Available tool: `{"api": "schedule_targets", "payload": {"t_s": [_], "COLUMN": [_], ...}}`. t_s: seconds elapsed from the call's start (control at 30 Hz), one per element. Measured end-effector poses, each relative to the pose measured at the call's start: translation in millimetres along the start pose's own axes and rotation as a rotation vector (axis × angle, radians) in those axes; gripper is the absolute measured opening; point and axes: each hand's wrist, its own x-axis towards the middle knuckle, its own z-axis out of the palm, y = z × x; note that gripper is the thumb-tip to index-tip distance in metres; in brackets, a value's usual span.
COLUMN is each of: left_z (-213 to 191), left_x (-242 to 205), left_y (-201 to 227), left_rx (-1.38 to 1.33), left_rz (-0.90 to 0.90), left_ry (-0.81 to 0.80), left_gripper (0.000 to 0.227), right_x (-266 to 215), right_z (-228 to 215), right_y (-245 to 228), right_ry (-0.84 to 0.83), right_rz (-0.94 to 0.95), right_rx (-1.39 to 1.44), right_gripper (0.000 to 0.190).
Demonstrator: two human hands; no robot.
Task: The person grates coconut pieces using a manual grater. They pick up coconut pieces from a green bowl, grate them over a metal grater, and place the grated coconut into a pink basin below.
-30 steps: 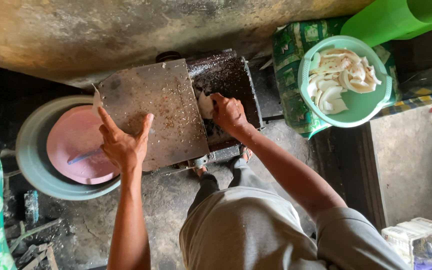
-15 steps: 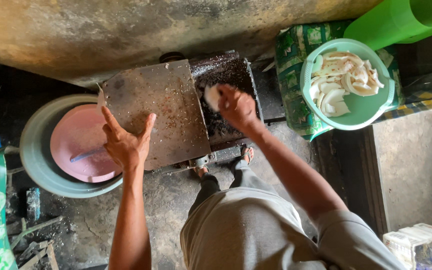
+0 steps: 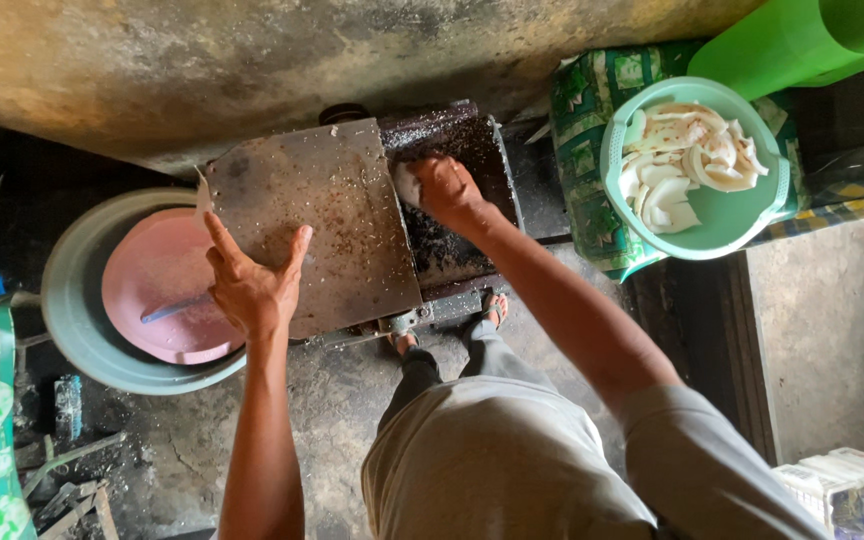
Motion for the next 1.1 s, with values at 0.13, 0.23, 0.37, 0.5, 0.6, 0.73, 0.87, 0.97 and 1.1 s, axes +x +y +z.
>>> {"api": "schedule_targets", "payload": {"t_s": [0.13, 0.23, 0.37, 0.5, 0.6, 0.73, 0.87, 0.97, 1.1], "left_z": [5.6, 0.7, 0.1, -3.9, -4.8, 0.3, -2.5, -4.9, -2.6], "left_x": [-2.1, -2.6, -0.3, -1.4, 1.8, 0.0, 0.9, -0.3, 1.0], "left_y": [-5.2, -0.9, 1.2, 1.9, 3.5, -1.6, 0.6, 3.0, 2.8], "left_rx": [0.006, 0.017, -0.009, -0.006, -0.004, 0.001, -0.007, 0.001, 0.001], "left_rz": [-0.009, -0.011, -0.003, -0.015, -0.029, -0.029, -0.029, -0.015, -0.014], "left_ry": [0.009, 0.001, 0.004, -0.04, -0.04, -0.043, -0.036, -0.033, -0.029], "left_gripper": [0.117, 0.114, 0.115, 0.114, 0.115, 0.116, 0.115, 0.113, 0.113], "right_x": [-26.6, -21.5, -27.3, -42.7, -48.4, -58.6, -55.1, -53.8, -48.8], "right_z": [10.1, 27.0, 11.9, -61.0, -60.6, -46.2, -70.0, -62.5, -42.8], "right_y": [18.4, 25.6, 14.5, -25.4, -8.2, 16.0, -1.3, 0.7, 10.6], "right_ry": [0.025, 0.04, 0.066, -0.006, 0.007, 0.096, 0.08, 0.063, 0.048], "right_rz": [-0.269, -0.263, -0.238, -0.178, -0.197, -0.33, -0.32, -0.293, -0.263], "right_rx": [-0.329, -0.362, -0.412, 0.059, 0.021, -0.091, -0.103, -0.101, -0.082], "right_gripper": [0.026, 0.021, 0.016, 0.025, 0.02, 0.01, 0.014, 0.013, 0.02]}}
